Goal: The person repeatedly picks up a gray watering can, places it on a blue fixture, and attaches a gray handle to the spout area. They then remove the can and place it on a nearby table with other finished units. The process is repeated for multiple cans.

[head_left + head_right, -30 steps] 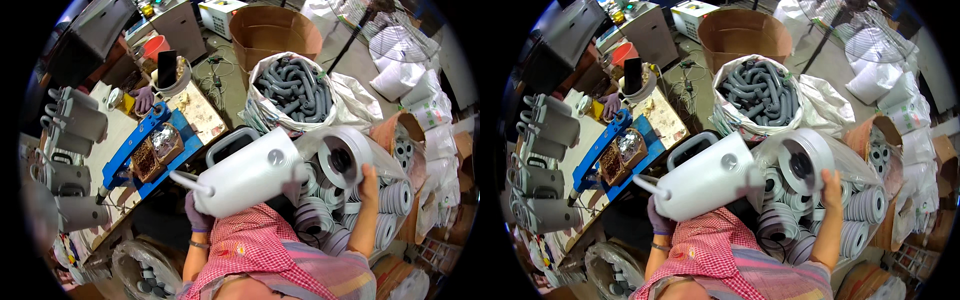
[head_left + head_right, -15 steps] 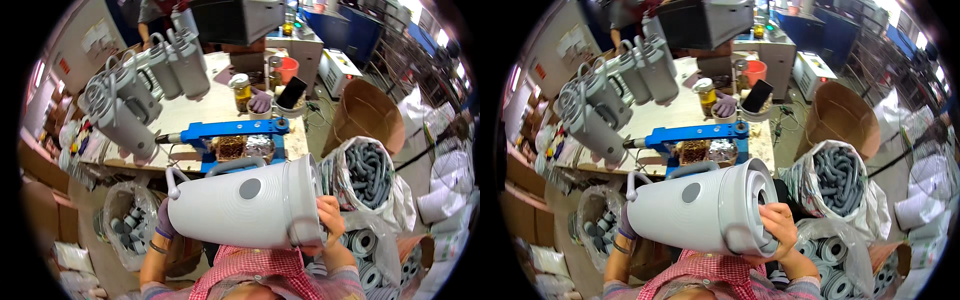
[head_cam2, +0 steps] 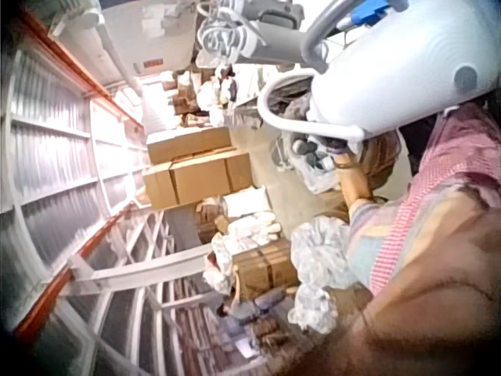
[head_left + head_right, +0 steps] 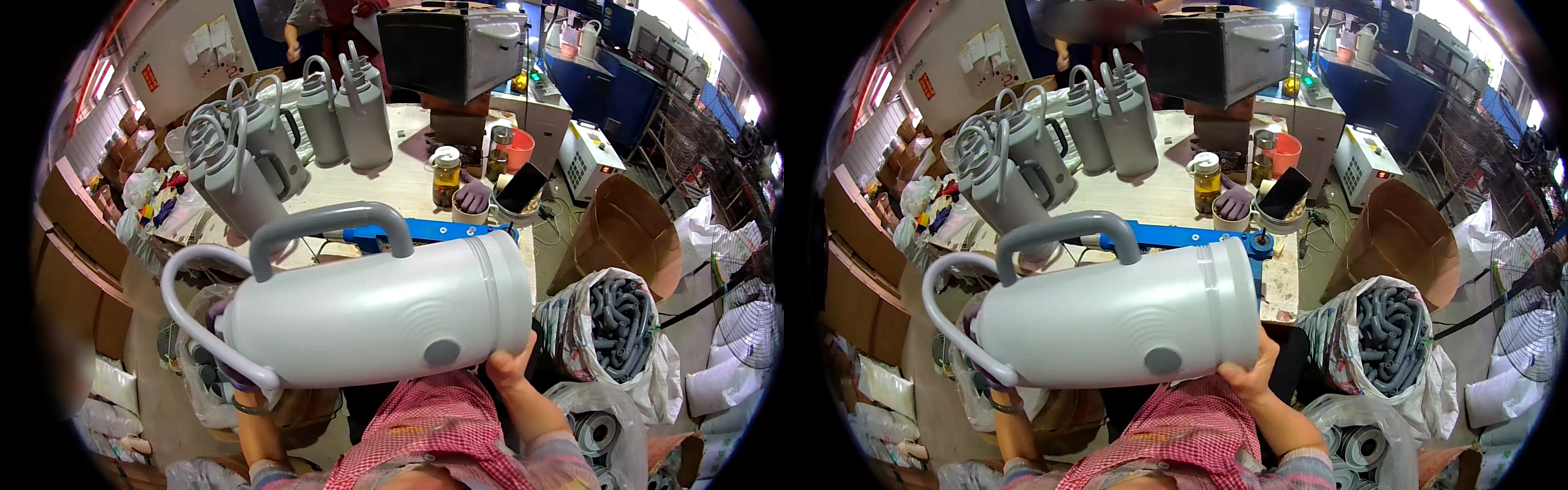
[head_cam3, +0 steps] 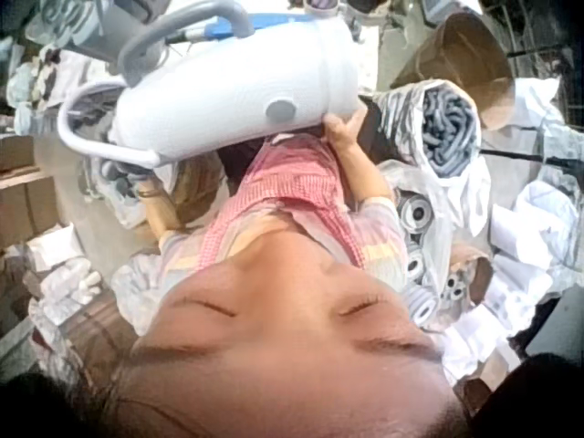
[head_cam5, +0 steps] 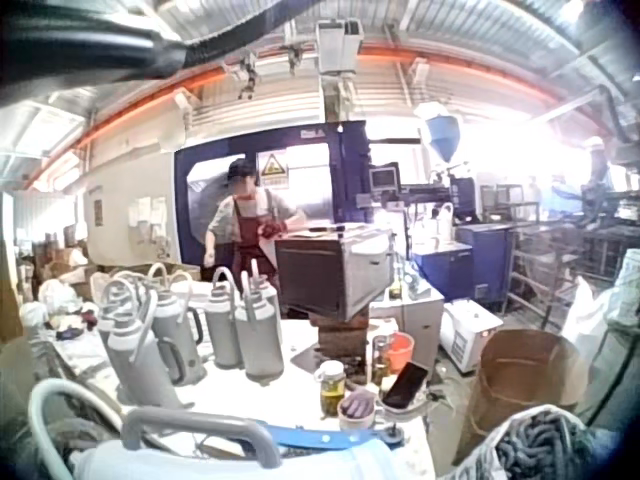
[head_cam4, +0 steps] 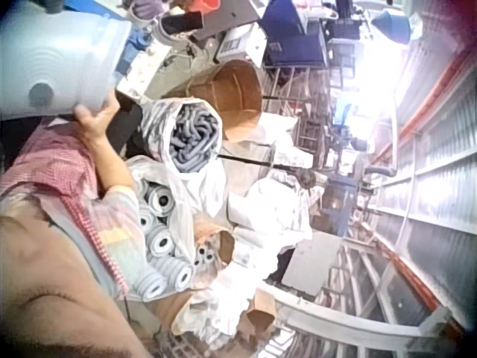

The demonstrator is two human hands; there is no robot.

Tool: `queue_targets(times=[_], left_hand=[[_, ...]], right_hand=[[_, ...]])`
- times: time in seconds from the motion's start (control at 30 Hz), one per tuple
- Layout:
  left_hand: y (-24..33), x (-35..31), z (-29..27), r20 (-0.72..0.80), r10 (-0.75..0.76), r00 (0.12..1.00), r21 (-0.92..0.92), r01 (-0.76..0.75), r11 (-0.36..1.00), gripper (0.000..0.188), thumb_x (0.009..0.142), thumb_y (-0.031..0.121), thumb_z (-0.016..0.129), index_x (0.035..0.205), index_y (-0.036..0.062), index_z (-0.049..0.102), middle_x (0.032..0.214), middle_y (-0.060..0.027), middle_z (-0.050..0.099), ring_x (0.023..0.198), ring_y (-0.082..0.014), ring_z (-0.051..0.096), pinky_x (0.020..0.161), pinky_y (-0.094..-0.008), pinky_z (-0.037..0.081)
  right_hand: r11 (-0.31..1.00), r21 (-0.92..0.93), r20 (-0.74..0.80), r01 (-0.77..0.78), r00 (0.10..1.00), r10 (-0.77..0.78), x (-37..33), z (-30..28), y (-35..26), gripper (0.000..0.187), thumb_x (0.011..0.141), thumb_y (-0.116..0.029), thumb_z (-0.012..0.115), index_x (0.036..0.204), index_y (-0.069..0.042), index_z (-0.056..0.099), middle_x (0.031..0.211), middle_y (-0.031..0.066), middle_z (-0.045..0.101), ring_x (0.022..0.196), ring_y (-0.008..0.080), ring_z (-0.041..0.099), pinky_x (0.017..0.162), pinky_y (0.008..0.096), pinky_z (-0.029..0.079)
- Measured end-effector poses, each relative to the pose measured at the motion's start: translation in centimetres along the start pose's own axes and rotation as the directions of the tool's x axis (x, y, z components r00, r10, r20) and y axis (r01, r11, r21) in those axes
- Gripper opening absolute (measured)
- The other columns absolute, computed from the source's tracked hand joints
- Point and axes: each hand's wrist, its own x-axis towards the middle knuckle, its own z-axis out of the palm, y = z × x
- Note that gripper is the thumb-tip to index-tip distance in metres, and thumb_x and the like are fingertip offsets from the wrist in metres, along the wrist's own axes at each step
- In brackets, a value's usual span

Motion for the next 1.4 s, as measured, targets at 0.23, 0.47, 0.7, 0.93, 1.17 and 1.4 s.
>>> queue_targets(times=[0.23,0.47,0.7,0.93,1.17,1.4], left_hand=[[-6.9,-0.5,-8.2,-0.072,-0.198,0.977,0.271,0.211,0.939,0.037,0.103,0.02,0.048,0.135,0.0023,0.049,0.124,-0.0108,0.06,0.114,-0.0213,0.058,0.101,-0.0367,0.047],[-10.4,-3.7,-7.7,-0.056,-0.332,0.942,0.411,0.325,0.852,0.041,0.1,0.017,0.052,0.137,0.0012,0.048,0.125,-0.0116,0.059,0.114,-0.0218,0.059,0.098,-0.0355,0.049],[-2.2,-0.6,-4.7,-0.289,0.096,0.953,0.542,0.08,0.837,0.044,0.098,0.016,0.054,0.138,0.0001,0.047,0.127,-0.0127,0.059,0.114,-0.0225,0.059,0.096,-0.0344,0.052],[3.9,-0.5,-2.4,-0.085,0.571,0.817,0.765,-0.313,0.562,0.051,0.1,0.019,0.054,0.145,-0.0002,0.039,0.146,-0.0188,0.045,0.128,-0.0297,0.052,0.101,-0.0411,0.052],[1.5,-3.4,-7.2,-0.361,0.376,0.853,0.591,-0.103,0.8,0.049,0.099,0.024,0.054,0.141,-0.0001,0.045,0.14,-0.017,0.052,0.121,-0.0275,0.058,0.1,-0.0413,0.052],[3.4,-3.7,-9.5,-0.308,0.168,0.937,0.575,0.042,0.817,0.043,0.103,0.023,0.046,0.139,-0.0007,0.047,0.139,-0.0168,0.053,0.123,-0.0261,0.056,0.101,-0.0396,0.05]], right_hand=[[0.598,-0.282,0.387,0.75,0.659,-0.644,1.9,2.8,-2.1,0.066,0.062,-0.048,0.088,0.102,0.002,0.071,0.11,0.0149,0.069,0.094,0.033,0.062,0.08,0.041,0.049],[0.456,-0.075,0.658,0.887,0.388,-0.646,0.6,3.1,-5.1,0.037,0.078,-0.043,0.068,0.087,-0.009,0.079,0.107,0.0043,0.075,0.095,0.027,0.065,0.067,0.0338,0.047],[0.926,-0.142,0.316,0.349,0.903,-0.292,4.1,4.0,0.6,0.074,0.063,-0.055,0.086,0.104,0.004,0.068,0.108,0.0145,0.067,0.103,0.031,0.058,0.095,0.0437,0.043],[0.966,0.106,0.491,-0.237,0.857,0.156,12.1,6.9,2.6,0.08,0.097,-0.058,0.046,0.153,-0.004,0.031,0.158,0.015,0.03,0.146,0.0265,0.027,0.121,0.0398,0.015],[0.948,0.227,0.549,-0.224,0.833,0.066,10.3,9.9,1.8,0.101,0.092,-0.08,0.011,0.157,-0.003,0.018,0.162,0.0164,0.016,0.151,0.0276,0.013,0.123,0.042,0.007],[0.985,0.146,0.511,-0.097,0.859,0.008,8.6,9.3,3.0,0.104,0.091,-0.08,0.007,0.156,-0.001,0.018,0.163,0.0171,0.018,0.151,0.0272,0.015,0.122,0.0397,0.006]])
